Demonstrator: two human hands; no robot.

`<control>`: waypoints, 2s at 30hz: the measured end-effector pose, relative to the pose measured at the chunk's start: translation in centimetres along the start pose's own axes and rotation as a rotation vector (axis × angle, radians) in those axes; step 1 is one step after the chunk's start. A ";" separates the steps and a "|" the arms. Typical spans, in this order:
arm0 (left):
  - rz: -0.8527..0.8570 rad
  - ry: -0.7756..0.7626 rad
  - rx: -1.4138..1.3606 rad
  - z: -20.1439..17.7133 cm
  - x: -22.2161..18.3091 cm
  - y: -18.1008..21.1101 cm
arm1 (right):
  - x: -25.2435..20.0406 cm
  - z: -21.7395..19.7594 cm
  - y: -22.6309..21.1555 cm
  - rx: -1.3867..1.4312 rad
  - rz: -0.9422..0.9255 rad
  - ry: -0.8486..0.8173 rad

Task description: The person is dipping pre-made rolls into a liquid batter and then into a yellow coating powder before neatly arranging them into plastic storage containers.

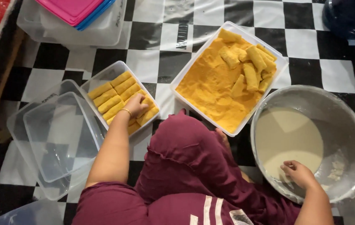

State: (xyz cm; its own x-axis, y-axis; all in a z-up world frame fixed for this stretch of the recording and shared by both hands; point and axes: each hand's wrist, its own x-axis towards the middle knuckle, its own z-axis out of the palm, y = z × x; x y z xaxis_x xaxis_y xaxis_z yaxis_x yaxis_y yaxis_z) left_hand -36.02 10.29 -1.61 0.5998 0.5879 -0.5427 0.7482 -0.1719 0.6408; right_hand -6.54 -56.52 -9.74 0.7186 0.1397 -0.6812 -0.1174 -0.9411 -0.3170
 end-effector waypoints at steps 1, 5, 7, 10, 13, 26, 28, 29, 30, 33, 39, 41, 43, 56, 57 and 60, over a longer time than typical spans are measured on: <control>0.004 -0.006 0.002 0.0 -0.4 0.3 | 0.0 -0.2 -0.1 0.003 0.006 0.003; 0.031 -0.044 0.214 0.9 1.2 -1.7 | -0.5 -0.2 -0.3 0.058 0.004 -0.003; 0.129 -0.044 0.324 1.2 1.1 -0.1 | -0.4 -0.4 -0.6 0.087 -0.004 0.013; 0.011 0.226 0.663 1.9 -1.8 7.6 | -0.4 -0.7 -1.0 0.140 -0.030 0.015; 0.465 0.513 0.464 5.6 1.2 13.9 | -0.6 -1.0 -1.5 0.088 -0.039 0.037; 0.302 0.175 0.269 27.7 6.9 25.7 | 0.4 -1.7 -0.4 -0.018 -0.082 0.008; 0.319 0.185 0.271 27.6 6.7 25.2 | 1.0 -1.5 -0.4 -0.016 -0.092 -0.001; 0.346 0.182 0.224 27.8 7.1 24.8 | 1.2 -1.4 -0.4 -0.016 -0.091 -0.002; 0.373 0.179 0.174 27.8 7.5 24.5 | 1.5 -1.4 -0.5 -0.018 -0.091 -0.001; 0.331 0.134 0.215 27.2 5.9 25.4 | 1.2 -1.3 -0.7 -0.035 -0.091 0.010; 0.319 0.095 0.225 27.3 6.4 25.0 | 1.6 -0.2 0.4 -0.006 -0.071 0.033; 0.344 0.093 0.162 28.1 8.7 24.1 | 1.3 -0.3 0.3 -0.005 -0.079 0.035; 0.352 0.094 0.096 28.5 10.3 22.7 | 1.3 -0.3 0.6 -0.013 -0.090 0.024; 0.833 0.114 -0.256 6.3 -0.7 17.3 | 1.6 -0.3 1.2 0.100 -0.082 -0.021; 0.806 0.035 -0.268 3.7 -0.4 15.2 | 0.5 -0.8 0.2 0.133 -0.043 -0.032; 0.491 0.028 -0.126 -1.3 0.3 7.7 | -1.1 -1.2 -1.9 0.043 -0.010 -0.018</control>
State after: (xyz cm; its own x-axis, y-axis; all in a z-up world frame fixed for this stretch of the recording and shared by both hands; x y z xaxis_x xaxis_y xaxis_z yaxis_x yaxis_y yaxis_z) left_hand -30.44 10.18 3.82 0.8634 0.4826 -0.1473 0.3385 -0.3374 0.8784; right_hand -6.27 -55.24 -7.58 0.7072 0.1554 -0.6897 -0.1397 -0.9256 -0.3517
